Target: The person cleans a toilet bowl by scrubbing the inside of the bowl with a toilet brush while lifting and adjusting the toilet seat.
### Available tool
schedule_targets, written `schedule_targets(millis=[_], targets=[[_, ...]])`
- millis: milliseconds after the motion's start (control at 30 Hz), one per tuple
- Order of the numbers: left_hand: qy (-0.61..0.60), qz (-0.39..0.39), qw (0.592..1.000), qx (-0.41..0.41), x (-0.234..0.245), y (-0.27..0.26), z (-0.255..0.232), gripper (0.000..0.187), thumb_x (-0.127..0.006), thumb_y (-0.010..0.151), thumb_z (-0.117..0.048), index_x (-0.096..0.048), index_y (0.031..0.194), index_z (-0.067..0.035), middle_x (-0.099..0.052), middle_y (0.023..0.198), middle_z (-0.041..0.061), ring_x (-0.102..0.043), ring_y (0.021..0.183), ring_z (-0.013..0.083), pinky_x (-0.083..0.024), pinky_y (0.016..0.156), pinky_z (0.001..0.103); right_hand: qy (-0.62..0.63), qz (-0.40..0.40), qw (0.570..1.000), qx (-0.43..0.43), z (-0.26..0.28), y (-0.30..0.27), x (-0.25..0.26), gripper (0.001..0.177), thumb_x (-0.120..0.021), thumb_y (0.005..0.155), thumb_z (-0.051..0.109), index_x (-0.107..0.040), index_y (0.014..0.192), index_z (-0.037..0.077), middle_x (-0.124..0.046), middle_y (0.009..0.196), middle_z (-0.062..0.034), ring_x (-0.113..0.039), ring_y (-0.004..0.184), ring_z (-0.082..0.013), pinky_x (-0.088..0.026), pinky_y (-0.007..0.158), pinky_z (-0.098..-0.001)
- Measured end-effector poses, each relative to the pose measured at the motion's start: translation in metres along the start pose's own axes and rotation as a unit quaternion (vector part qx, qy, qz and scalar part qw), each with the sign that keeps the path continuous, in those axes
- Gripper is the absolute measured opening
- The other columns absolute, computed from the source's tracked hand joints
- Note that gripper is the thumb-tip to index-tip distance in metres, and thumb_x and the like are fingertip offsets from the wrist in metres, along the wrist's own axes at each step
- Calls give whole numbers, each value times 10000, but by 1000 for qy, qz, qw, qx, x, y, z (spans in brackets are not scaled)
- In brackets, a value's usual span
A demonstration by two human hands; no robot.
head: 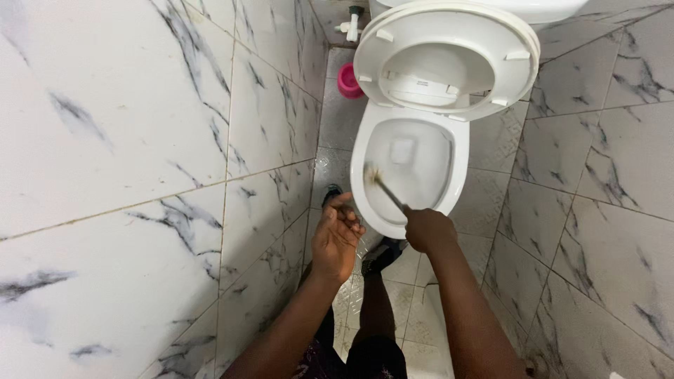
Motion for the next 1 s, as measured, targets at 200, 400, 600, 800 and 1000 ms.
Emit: schedule_targets(millis=[200,400,600,800,1000], targets=[[9,-11,1000,4,-2,4,4,423,-568,1060,-365,-577,1328,-38,-591,941,17,-569,868,144,-468,814,332,16,7,1000,-21,0,16,-22,608,-533,1031,146,-379,1610,252,-745,1200,-125,-740,1076,-264,-603,896,-445],[-6,-27,1000,10,6,3,9,438,-578,1034,-364,-579,1338,-49,-588,936,3,-579,851,131,-480,824,323,302,-187,934,30,-37,57,-12,626,-577,1015,317,-377,1603,248,-688,1353,-145,-702,1160,-343,-570,994,-462],[6,-7,1000,5,7,4,9,417,-561,1050,-349,-583,1322,-33,-598,943,20,-575,849,151,-478,815,338,290,-66,954,-35,-43,52,-32,635,-604,999,364,-374,1590,353,-574,1480,-113,-586,1330,-316,-438,1130,-472],[21,-23,999,16,3,2,16,417,-546,1054,-356,-578,1330,-45,-584,938,7,-561,868,141,-471,823,333,595,-80,794,-93,-32,61,-62,654,-596,994,223,-397,1613,302,-591,1482,-169,-670,1099,-493,-556,887,-533],[23,1,1000,15,9,-3,32,428,-570,1032,-338,-587,1340,-41,-599,944,22,-571,859,142,-473,816,329,682,-105,720,-75,-20,70,-75,586,-586,1060,195,-434,1624,241,-674,1303,-365,-447,631,-96,-441,560,-242]])
Point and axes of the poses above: each hand's wrist, its own y-axis towards the middle knuckle, its own x-axis out of the back of the hand, z = x × y, the point moved 7 cm from there along y, towards the middle knuckle
